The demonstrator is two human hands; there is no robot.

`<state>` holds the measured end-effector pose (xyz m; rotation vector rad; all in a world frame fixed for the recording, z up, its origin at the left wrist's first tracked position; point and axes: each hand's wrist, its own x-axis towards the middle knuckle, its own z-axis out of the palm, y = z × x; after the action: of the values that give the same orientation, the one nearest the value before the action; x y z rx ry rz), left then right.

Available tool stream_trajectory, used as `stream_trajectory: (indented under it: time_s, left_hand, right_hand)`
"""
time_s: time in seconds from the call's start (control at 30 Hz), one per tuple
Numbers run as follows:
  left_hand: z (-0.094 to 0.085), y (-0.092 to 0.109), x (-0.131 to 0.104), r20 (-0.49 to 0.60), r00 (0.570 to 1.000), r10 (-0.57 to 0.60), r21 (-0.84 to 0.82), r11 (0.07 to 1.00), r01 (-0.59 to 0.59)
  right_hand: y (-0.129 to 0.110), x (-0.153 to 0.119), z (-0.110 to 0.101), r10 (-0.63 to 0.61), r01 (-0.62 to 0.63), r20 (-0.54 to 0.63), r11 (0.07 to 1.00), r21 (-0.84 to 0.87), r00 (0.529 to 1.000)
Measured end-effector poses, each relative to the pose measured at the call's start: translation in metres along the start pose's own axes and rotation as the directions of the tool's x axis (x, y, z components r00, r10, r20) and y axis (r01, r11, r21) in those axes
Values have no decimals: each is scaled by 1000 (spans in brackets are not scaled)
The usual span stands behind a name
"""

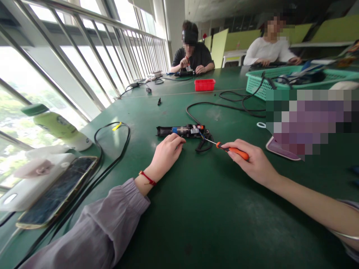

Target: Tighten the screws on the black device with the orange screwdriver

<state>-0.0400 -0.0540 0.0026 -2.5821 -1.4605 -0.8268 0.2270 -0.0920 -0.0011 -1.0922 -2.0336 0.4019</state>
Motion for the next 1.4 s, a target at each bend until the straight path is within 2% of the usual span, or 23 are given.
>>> stream_trajectory:
  time_s: [0.13,0.3,0.57,0.73,0.87,1.0,1.13,1.27,1.4]
  left_hand:
    - [4,-1,7,-160,987,14,-57,998,-24]
    - [9,-5,21,-207,978,-13,-51,999,2]
    - [14,-9,29,-177,984,23,-9,1000,-25]
    - [11,-10,28,-116,986,117,119,988,-103]
    - [6,-12,22,-109,987,118,182,979,-97]
    - [0,-12,11,-68,997,42,114,993,-34]
    - [-2,-10,2,27,996,-80,84,993,78]
    - [-2,-7,0,59,994,-95,46,995,92]
    - [0,-5,1,53,993,-106,-1,994,106]
  right_hand:
    - [-3,-2,1,-68,67,69,997,24,995]
    - [-3,-3,2,-107,107,130,994,5,986]
    - [-5,-3,2,-105,107,125,994,-9,987]
    - [-3,-3,3,-124,129,142,991,-30,982]
    - [-2,-3,3,-142,156,178,985,-68,974]
    - [-3,-5,3,-163,179,163,980,-89,973]
    - [-5,-5,3,-211,216,66,973,-76,975]
    - [-8,-4,3,-255,253,-33,965,-64,966]
    - [-9,-4,2,-269,266,-33,962,-58,963]
